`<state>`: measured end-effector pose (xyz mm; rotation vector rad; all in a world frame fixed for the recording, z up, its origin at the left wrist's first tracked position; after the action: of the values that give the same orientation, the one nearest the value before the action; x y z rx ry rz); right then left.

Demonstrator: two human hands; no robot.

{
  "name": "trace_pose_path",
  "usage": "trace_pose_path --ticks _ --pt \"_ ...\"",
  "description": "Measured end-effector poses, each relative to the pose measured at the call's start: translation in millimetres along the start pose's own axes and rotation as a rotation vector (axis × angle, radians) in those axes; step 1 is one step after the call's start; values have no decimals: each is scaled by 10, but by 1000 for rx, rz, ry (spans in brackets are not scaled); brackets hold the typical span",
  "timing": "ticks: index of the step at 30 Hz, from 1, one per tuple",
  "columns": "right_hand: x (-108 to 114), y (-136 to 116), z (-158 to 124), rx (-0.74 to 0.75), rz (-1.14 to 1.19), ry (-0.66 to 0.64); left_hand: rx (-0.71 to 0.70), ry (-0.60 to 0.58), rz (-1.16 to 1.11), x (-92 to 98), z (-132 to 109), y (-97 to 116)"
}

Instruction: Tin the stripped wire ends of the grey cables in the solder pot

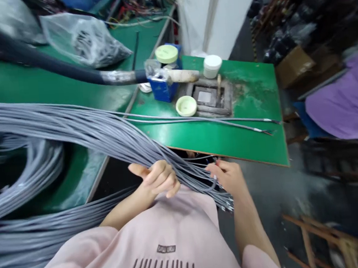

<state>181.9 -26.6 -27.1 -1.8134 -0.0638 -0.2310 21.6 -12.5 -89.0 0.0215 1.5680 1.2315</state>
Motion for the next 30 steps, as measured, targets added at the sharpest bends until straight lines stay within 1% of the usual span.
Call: trace_pose_path --ticks 3,4,5,6,8,10,12,13,15,17,19,21,24,26,27,28,30 --pt "-132 -75 22 5 39 -83 -44 -217 -22 -98 -75 92" --pt "-159 -90 31 6 46 -102 -54 -260 -28 -109 -91 115" --pt "-176 -103 37 6 51 -113 -54 -275 -27 -107 -97 126" --pt "-188 -114 41 8 55 -119 -43 -269 -16 -98 -96 124" --pt "-213 -137 37 14 65 -140 -27 -219 20 -74 -81 116" --pt "-240 -157 29 20 86 -165 -88 -194 32 -82 -73 170" --pt "-255 -165 24 21 103 -181 -159 -228 18 -124 -83 233" --pt "-258 -165 25 20 107 -183 -162 -248 12 -140 -88 239" --pt "-263 -158 32 16 109 -186 -107 -263 11 -145 -90 200" --pt "-271 -149 43 13 109 -189 -36 -233 25 -116 -86 147" --pt "-275 -143 52 8 113 -190 -5 -206 42 -110 -82 135" --pt "-262 -142 50 0 122 -185 -10 -204 56 -154 -73 172" --pt "-158 -118 0 -26 156 -146 -86 -214 98 -274 -39 310" --pt "-4 -39 -69 -61 187 -88 -83 -175 252 -318 19 340" --pt "97 34 -113 -84 204 -53 -43 -139 398 -315 60 309" --pt "211 132 -161 -109 220 -14 5 -94 585 -294 104 262" --pt "474 404 -265 -158 208 76 78 -22 981 -241 190 161"
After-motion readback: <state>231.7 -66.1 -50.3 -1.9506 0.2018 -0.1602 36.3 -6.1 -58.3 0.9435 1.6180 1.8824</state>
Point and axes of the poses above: each hand's wrist, its own z-axis towards the middle knuckle, its own x-axis out of the back of the hand, y = z × x, the point moved 8 cm from there along z, towards the middle knuckle, and after that the axes turned 14 degrees about z, right-handed, at the moved point
